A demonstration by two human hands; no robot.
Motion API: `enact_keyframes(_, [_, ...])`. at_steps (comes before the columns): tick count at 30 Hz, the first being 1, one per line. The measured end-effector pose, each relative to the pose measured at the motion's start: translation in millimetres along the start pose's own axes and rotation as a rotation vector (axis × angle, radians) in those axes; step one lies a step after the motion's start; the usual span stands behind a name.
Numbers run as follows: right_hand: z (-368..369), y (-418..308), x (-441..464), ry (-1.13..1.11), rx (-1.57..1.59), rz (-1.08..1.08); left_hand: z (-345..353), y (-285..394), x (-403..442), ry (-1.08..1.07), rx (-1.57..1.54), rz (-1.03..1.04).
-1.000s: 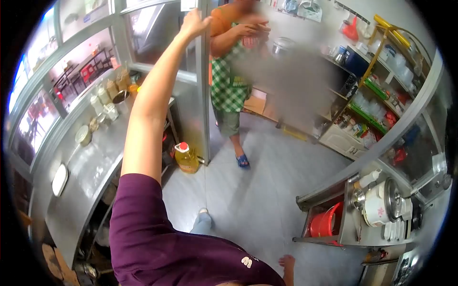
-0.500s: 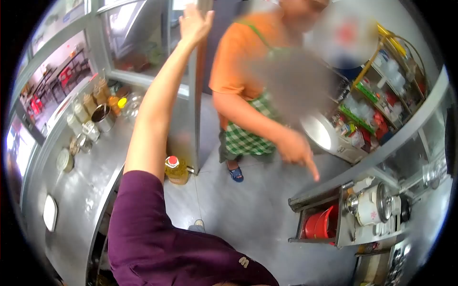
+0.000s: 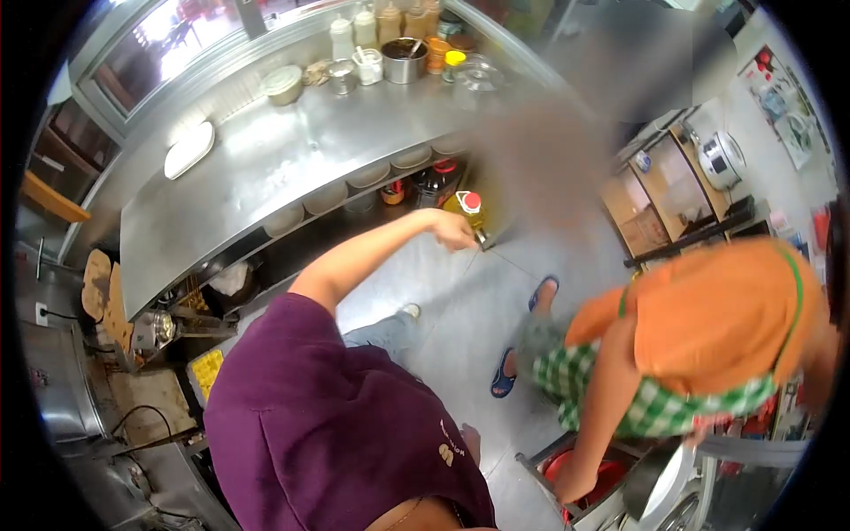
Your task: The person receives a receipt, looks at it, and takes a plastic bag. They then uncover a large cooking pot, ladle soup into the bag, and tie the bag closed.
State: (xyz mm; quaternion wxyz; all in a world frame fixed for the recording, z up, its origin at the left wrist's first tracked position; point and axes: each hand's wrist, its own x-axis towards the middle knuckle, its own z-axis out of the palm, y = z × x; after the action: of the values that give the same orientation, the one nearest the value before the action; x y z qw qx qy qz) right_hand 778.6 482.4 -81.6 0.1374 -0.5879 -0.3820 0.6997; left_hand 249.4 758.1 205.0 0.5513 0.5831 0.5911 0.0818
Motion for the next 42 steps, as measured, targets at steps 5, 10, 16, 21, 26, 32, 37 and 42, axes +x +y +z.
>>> enact_keyframes(5, [32.9,-23.6,42.9,-0.101,0.021,-0.06,-100.6,-90.4,-70.1,0.464,-0.486,-0.04])
enact_keyframes(10, [123.7,-67.4,118.8,-0.142,0.058,-0.029,-271.0,-172.7,-125.6,1.335,-0.936,0.156])
enact_keyframes(16, [221.8,-149.7,114.2,0.014,0.045,0.334,-412.6,-337.0,-117.9,1.724,-0.834,-0.005])
enact_keyframes(21, [305.6,-287.1,100.5,0.189,-0.145,0.123,-464.9,-407.7,-68.0,1.891,-0.386,-0.166])
enact_keyframes(26, [290.5,-247.8,99.4,0.07,-0.852,-0.567,-478.9,-411.2,-82.4,1.772,0.022,-0.172])
enact_keyframes(32, [299.8,-254.0,107.7,0.019,-0.47,-0.18,-479.1,-394.4,-84.7,1.55,0.342,-0.648])
enact_keyframes(37, [317.8,-294.2,135.2,0.175,-0.204,0.187,-466.6,-406.0,-90.5,1.201,0.629,-0.749])
enact_keyframes(42, [328.4,-318.4,152.4,0.136,-0.078,0.201,-394.1,-362.3,-99.2,1.443,0.584,-0.726])
